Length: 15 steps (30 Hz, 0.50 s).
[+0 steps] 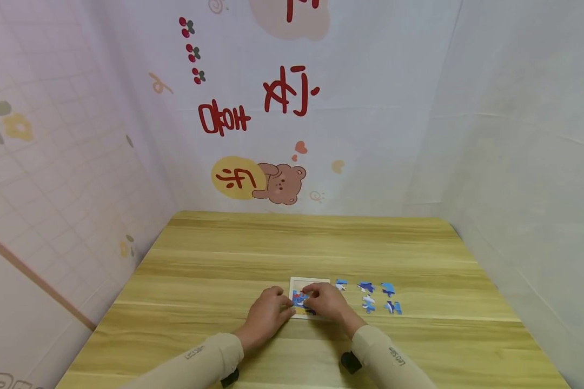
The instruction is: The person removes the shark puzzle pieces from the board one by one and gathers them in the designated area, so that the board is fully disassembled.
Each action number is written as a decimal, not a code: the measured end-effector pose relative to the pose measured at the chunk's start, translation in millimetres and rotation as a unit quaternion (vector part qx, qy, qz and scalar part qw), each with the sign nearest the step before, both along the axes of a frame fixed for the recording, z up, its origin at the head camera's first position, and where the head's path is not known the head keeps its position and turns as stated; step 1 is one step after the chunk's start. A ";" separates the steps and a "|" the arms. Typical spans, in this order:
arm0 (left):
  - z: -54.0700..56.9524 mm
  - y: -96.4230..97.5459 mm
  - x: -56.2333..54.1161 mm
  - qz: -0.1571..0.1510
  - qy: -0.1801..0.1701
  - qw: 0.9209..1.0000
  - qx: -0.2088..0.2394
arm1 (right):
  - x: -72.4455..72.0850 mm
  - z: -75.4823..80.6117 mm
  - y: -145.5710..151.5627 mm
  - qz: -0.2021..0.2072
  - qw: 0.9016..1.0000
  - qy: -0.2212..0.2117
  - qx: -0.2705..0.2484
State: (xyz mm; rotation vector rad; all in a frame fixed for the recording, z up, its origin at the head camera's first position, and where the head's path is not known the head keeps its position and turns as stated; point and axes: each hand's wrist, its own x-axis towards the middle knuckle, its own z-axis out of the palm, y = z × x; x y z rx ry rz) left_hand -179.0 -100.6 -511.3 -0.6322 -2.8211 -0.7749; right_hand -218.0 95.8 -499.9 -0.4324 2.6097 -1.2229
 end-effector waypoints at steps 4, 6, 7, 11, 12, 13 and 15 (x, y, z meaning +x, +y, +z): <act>-0.3 -0.9 -0.6 -0.001 0.005 1.000 -0.007 | -1.1 -0.4 1.2 -0.006 1.000 -0.017 -0.023; -0.6 -1.3 -0.8 -0.002 0.008 1.000 -0.009 | -1.6 -0.7 1.3 -0.010 0.999 -0.019 -0.034; -0.6 -1.5 -0.8 -0.002 0.008 1.000 -0.009 | -1.9 -0.8 1.2 -0.011 0.999 -0.018 -0.038; -1.0 -1.5 -0.8 -0.003 0.011 1.000 -0.008 | -2.1 -1.4 -0.4 -0.020 0.998 -0.011 -0.050; -1.1 -1.5 -0.8 -0.004 0.009 1.000 -0.008 | -2.0 -1.5 -0.9 -0.023 0.998 -0.007 -0.053; -1.3 -1.5 -0.8 -0.004 0.008 1.000 -0.008 | -1.8 -1.6 -1.6 -0.026 0.998 -0.004 -0.054; -1.7 -1.5 -0.8 -0.005 0.005 1.000 -0.006 | -1.2 -1.9 -2.8 -0.031 0.998 0.005 -0.057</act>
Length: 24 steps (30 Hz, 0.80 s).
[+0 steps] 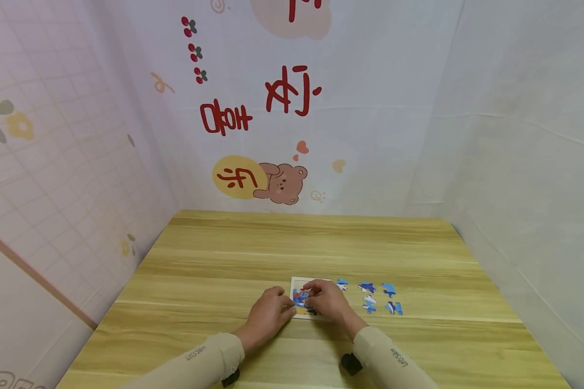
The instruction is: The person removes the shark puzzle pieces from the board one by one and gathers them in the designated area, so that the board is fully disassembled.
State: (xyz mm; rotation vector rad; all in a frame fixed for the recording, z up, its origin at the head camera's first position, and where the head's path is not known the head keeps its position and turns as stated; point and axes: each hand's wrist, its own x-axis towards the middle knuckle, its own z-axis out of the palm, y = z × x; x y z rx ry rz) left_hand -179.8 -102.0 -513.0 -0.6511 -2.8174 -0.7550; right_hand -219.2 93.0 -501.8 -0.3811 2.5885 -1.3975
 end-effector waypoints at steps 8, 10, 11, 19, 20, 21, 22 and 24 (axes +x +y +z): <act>-1.2 0.7 0.0 0.000 -0.001 1.000 0.001 | 1.8 -1.2 -2.0 -0.010 1.000 0.019 -0.012; -1.7 0.7 -0.1 -0.001 0.000 1.000 0.001 | 2.2 -1.2 -2.2 -0.011 1.000 0.018 -0.011; -1.7 0.6 -0.2 -0.002 0.000 1.000 0.001 | 2.4 -0.8 -2.3 -0.011 1.000 0.017 -0.011; -1.7 1.3 0.1 0.000 0.001 1.000 0.003 | 3.8 2.2 -0.2 -0.019 1.000 -0.003 -0.024; -1.5 1.3 0.1 0.001 0.002 1.000 0.003 | 3.8 2.6 0.6 -0.021 0.999 -0.005 -0.029; -1.6 1.2 0.1 0.001 0.003 1.000 0.003 | 3.8 2.9 1.6 -0.024 0.999 -0.006 -0.032; -1.5 1.2 0.2 0.002 0.003 1.000 0.003 | 3.6 3.0 2.9 -0.027 0.999 -0.004 -0.033; -1.6 0.8 0.4 0.005 0.003 1.000 0.001 | 3.4 3.3 6.0 -0.031 0.999 0.000 -0.033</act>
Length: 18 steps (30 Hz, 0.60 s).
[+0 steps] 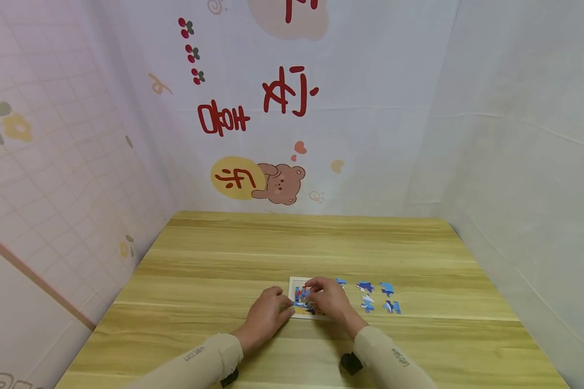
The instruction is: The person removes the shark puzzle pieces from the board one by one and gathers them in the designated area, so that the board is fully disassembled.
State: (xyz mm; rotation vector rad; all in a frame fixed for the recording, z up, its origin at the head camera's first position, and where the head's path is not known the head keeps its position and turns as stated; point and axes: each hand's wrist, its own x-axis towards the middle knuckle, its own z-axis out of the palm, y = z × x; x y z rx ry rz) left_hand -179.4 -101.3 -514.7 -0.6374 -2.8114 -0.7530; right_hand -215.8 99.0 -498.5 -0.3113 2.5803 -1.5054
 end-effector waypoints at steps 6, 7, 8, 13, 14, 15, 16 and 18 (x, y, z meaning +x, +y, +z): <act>2.2 1.7 2.3 0.003 -0.013 1.000 0.003 | 0.4 -0.3 15.7 -0.026 0.999 -0.019 -0.010; 2.4 1.8 2.7 0.003 -0.016 1.000 0.005 | 0.6 -0.8 18.6 -0.030 0.999 -0.021 -0.013; 2.5 1.9 2.9 0.003 -0.017 1.000 0.006 | 0.8 -1.4 22.1 -0.032 0.999 -0.021 -0.016; 2.6 2.1 4.0 0.004 -0.015 1.000 0.010 | 2.6 -2.4 43.0 -0.050 0.998 -0.015 -0.025; 3.0 2.1 4.2 0.004 -0.015 1.000 0.011 | 2.9 -2.3 47.9 -0.055 0.998 -0.016 -0.026; 3.3 2.2 4.3 0.003 -0.014 1.000 0.011 | 3.5 -2.0 52.6 -0.062 0.998 -0.017 -0.027; 3.6 2.3 4.5 0.003 -0.015 1.000 0.011 | 4.0 -1.8 57.5 -0.069 0.997 -0.018 -0.025; 4.2 2.3 4.6 0.002 -0.015 1.000 0.012 | 5.6 -0.5 66.9 -0.081 0.996 -0.024 -0.028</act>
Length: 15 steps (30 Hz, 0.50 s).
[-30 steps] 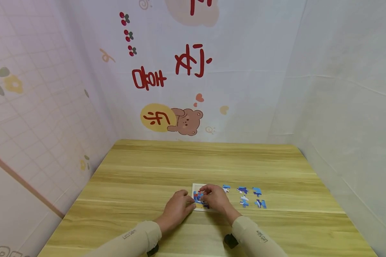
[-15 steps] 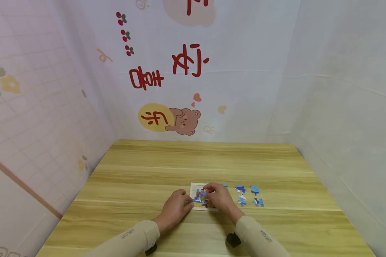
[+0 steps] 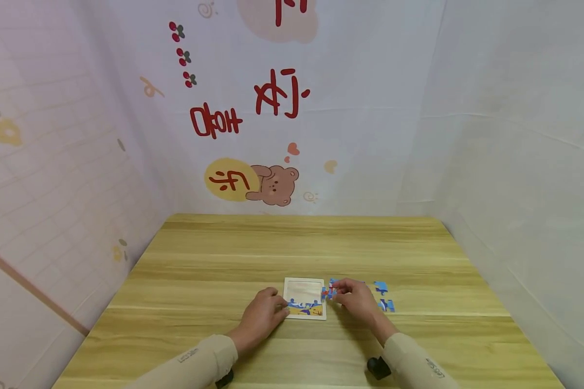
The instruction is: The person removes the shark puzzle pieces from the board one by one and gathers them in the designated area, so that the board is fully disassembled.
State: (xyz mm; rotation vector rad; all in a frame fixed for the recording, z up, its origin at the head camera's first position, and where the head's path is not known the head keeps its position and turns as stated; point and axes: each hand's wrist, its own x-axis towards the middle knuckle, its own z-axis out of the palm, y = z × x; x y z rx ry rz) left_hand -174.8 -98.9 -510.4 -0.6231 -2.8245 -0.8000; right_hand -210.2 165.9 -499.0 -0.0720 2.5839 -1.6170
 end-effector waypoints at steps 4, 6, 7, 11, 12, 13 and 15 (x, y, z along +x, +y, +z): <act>-0.5 0.3 -0.4 -0.001 -0.002 1.000 0.000 | 3.2 1.7 15.7 -0.015 1.000 -0.008 0.004; -0.6 0.4 -0.9 0.000 -0.003 1.000 0.000 | 4.6 2.5 21.3 -0.019 1.000 -0.010 0.006; -0.8 0.5 -1.3 -0.001 -0.002 1.000 0.000 | 5.1 2.4 23.6 -0.019 1.000 -0.011 0.006; -0.7 1.2 -2.0 0.002 -0.005 1.000 0.002 | 6.8 1.1 28.9 -0.016 1.000 -0.008 0.011; -0.7 1.4 -2.1 0.002 -0.006 1.000 0.002 | 7.1 0.6 29.4 -0.013 1.000 -0.009 0.013; -0.5 1.7 -1.9 0.002 -0.007 1.000 0.003 | 7.3 -0.2 29.8 -0.010 1.000 -0.010 0.015; -0.1 2.7 -1.4 0.002 -0.012 1.000 0.004 | 8.0 -1.8 30.1 -0.003 1.000 -0.010 0.022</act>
